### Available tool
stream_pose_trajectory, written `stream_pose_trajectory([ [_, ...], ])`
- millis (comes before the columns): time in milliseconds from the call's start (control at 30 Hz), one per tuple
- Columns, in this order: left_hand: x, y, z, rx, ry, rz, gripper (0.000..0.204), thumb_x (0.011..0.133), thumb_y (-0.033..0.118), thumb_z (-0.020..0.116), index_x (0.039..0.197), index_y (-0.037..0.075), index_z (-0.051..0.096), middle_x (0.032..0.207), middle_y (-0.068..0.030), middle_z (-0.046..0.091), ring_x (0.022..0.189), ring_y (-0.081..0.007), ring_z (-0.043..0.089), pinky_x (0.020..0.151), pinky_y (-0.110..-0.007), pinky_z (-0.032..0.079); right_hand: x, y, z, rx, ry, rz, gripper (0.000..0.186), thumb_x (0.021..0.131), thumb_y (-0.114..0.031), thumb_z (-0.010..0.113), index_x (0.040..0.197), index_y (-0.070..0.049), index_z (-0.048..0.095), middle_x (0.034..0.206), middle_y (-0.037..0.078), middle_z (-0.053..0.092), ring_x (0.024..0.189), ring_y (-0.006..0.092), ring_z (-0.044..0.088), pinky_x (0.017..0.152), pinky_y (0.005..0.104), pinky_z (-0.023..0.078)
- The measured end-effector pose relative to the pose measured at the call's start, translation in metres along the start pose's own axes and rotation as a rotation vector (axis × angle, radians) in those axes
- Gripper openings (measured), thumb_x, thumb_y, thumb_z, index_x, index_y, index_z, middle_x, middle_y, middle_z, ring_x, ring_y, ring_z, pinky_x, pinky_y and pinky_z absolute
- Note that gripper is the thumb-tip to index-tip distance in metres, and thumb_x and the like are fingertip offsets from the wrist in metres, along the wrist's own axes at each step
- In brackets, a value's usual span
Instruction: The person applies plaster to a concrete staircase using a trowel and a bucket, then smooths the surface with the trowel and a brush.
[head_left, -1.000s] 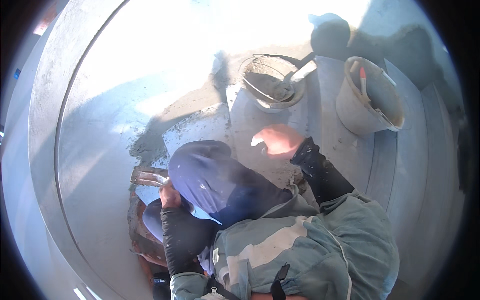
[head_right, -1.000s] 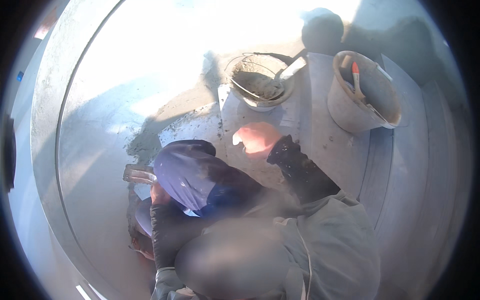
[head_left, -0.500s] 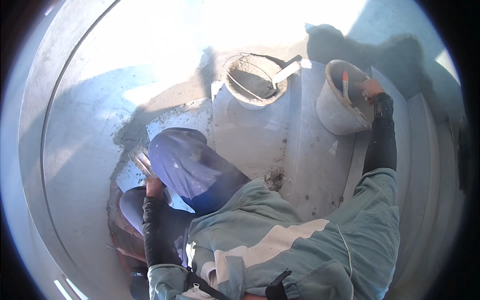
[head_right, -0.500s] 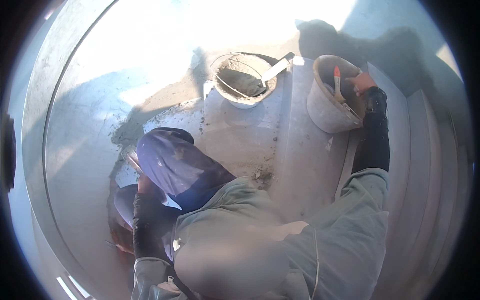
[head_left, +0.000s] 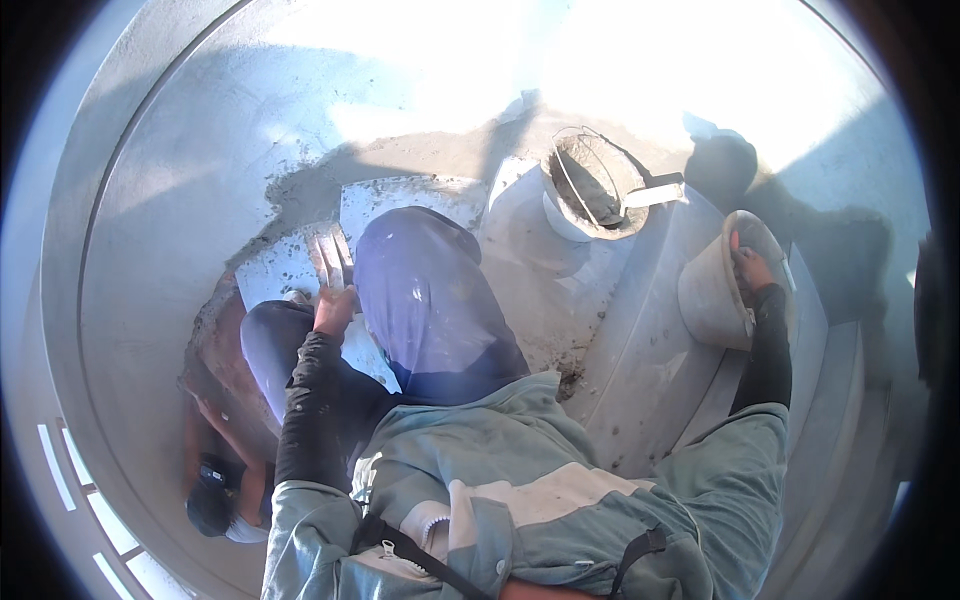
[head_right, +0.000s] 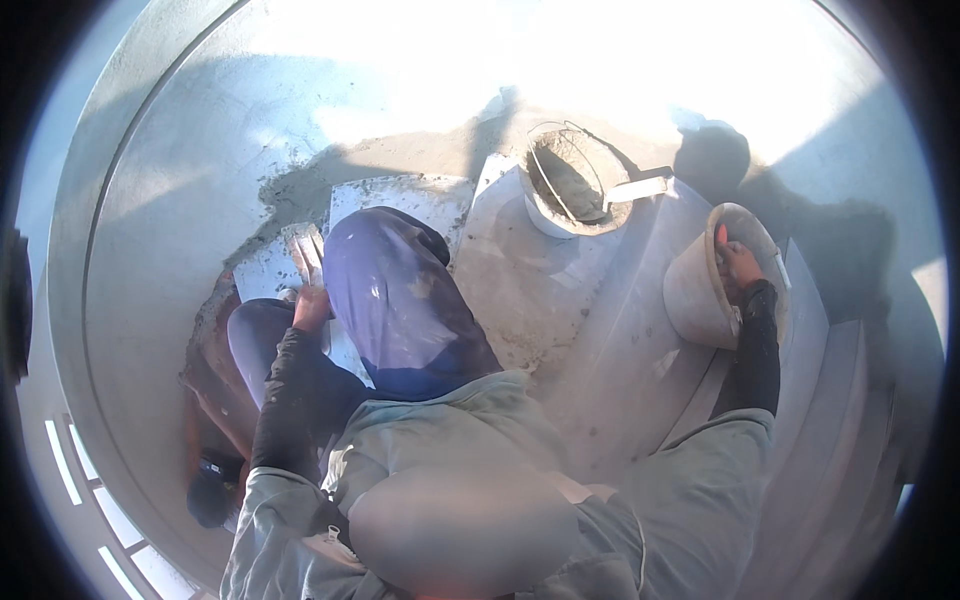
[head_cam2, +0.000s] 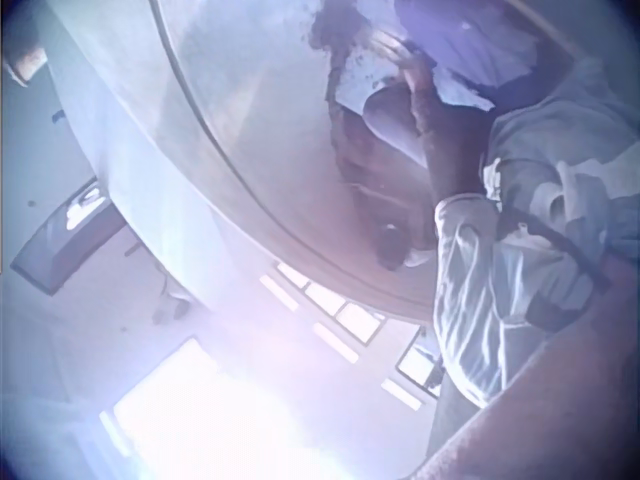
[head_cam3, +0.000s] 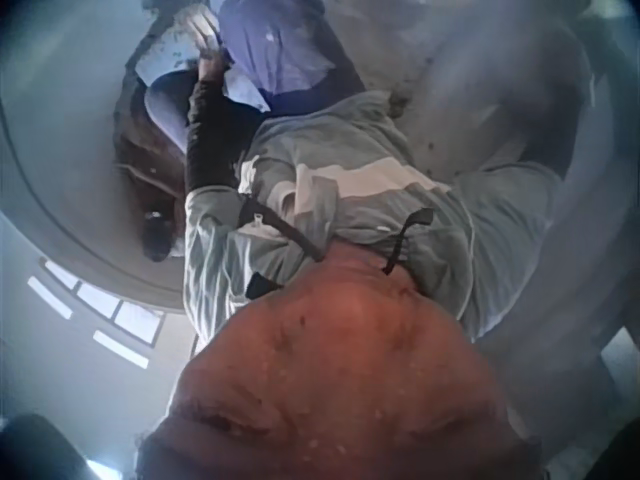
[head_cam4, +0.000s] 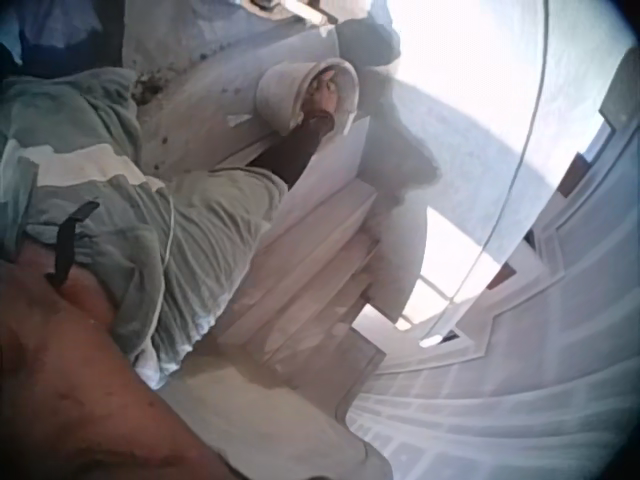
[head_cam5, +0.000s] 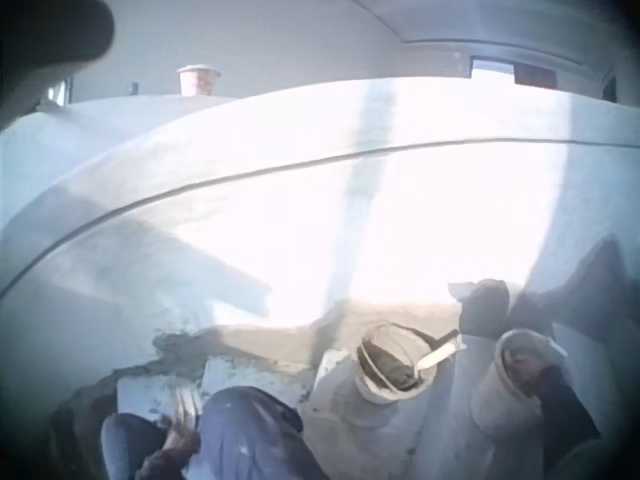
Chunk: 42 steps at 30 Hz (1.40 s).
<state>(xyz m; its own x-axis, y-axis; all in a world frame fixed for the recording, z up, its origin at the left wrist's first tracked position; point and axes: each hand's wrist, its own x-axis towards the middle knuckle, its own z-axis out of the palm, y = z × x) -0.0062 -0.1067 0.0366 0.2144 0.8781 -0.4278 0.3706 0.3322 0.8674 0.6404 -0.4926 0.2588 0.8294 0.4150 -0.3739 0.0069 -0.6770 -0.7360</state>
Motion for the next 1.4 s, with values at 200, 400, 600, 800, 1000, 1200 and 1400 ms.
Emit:
stream_pose_trajectory([
  [200, 0.027, 0.009, -0.006, -0.103, 0.083, 0.122, 0.052, 0.095, 0.029, 0.059, 0.124, -0.011, 0.04, 0.094, -0.0165, 0.059, 0.076, -0.0197, 0.062, 0.061, -0.035, 0.052, -0.063, -0.062, -0.011, 0.538, -0.119, 0.102, 0.03, 0.097, -0.045, 0.053, 0.102, -0.016, 0.058, 0.07, 0.004, 0.055, 0.056, 0.0139, 0.054, 0.049, 0.0268, 0.044],
  [400, 0.049, 0.007, -0.014, -0.142, 0.235, 0.099, 0.046, 0.099, 0.029, 0.055, 0.12, -0.009, 0.042, 0.096, -0.0173, 0.059, 0.081, -0.0207, 0.062, 0.065, -0.035, 0.052, -0.11, -0.035, -0.068, 0.093, 0.084, 0.166, 0.014, 0.095, -0.024, 0.06, 0.102, -0.013, 0.055, 0.074, 0.007, 0.058, 0.048, 0.0121, 0.049, 0.039, 0.0219, 0.037],
  [600, 0.076, 0.044, -0.023, -0.697, 0.163, -0.005, 0.036, 0.107, 0.02, 0.039, 0.134, -0.003, 0.032, 0.13, -0.0222, 0.047, 0.119, -0.0356, 0.056, 0.099, -0.055, 0.053, -0.097, 0.013, -0.098, -1.036, 0.358, 0.038, 0.018, 0.09, -0.015, 0.061, 0.099, 0.001, 0.062, 0.081, 0.016, 0.062, 0.06, 0.0246, 0.059, 0.054, 0.0326, 0.047],
  [800, 0.116, 0.062, -0.036, -0.788, 0.054, 0.008, 0.03, 0.105, 0.01, 0.039, 0.134, 0.001, 0.038, 0.134, -0.0174, 0.047, 0.126, -0.0372, 0.051, 0.105, -0.066, 0.042, -0.119, -0.003, -0.078, -0.826, 0.772, -0.056, 0.03, 0.092, -0.019, 0.063, 0.105, 0.008, 0.066, 0.089, 0.015, 0.065, 0.066, 0.022, 0.06, 0.061, 0.0338, 0.049],
  [1000, 0.168, 0.067, -0.034, -0.659, 0.09, -0.107, 0.025, 0.102, 0.009, 0.046, 0.127, 0.007, 0.046, 0.132, -0.0108, 0.048, 0.128, -0.0309, 0.046, 0.111, -0.066, 0.028, -0.139, -0.155, 0.164, 0.033, 0.571, -0.565, 0.021, 0.094, -0.01, 0.064, 0.11, -0.004, 0.052, 0.08, 0.001, 0.054, 0.06, 0.0064, 0.048, 0.052, 0.0207, 0.039],
  [1200, 0.223, 0.031, -0.042, -0.583, 0.141, -0.119, 0.026, 0.104, 0.014, 0.045, 0.129, 0.007, 0.046, 0.126, -0.0106, 0.053, 0.117, -0.0287, 0.055, 0.104, -0.051, 0.046, -0.067, -0.219, 0.451, 0.414, -0.511, -0.589, 0.009, 0.095, -0.009, 0.059, 0.101, -0.004, 0.056, 0.076, -0.001, 0.055, 0.056, 0.0033, 0.046, 0.048, 0.0186, 0.035],
  [1400, 0.27, 0.05, -0.012, -0.587, 0.082, -0.152, 0.029, 0.106, 0.019, 0.043, 0.133, 0.007, 0.045, 0.13, -0.0105, 0.051, 0.12, -0.0282, 0.055, 0.106, -0.05, 0.047, 0.056, -0.217, 0.7, -0.087, -0.592, -1.026, 0.025, 0.094, -0.027, 0.065, 0.096, -0.003, 0.059, 0.087, 0.023, 0.064, 0.085, 0.0399, 0.065, 0.073, 0.0438, 0.051],
])
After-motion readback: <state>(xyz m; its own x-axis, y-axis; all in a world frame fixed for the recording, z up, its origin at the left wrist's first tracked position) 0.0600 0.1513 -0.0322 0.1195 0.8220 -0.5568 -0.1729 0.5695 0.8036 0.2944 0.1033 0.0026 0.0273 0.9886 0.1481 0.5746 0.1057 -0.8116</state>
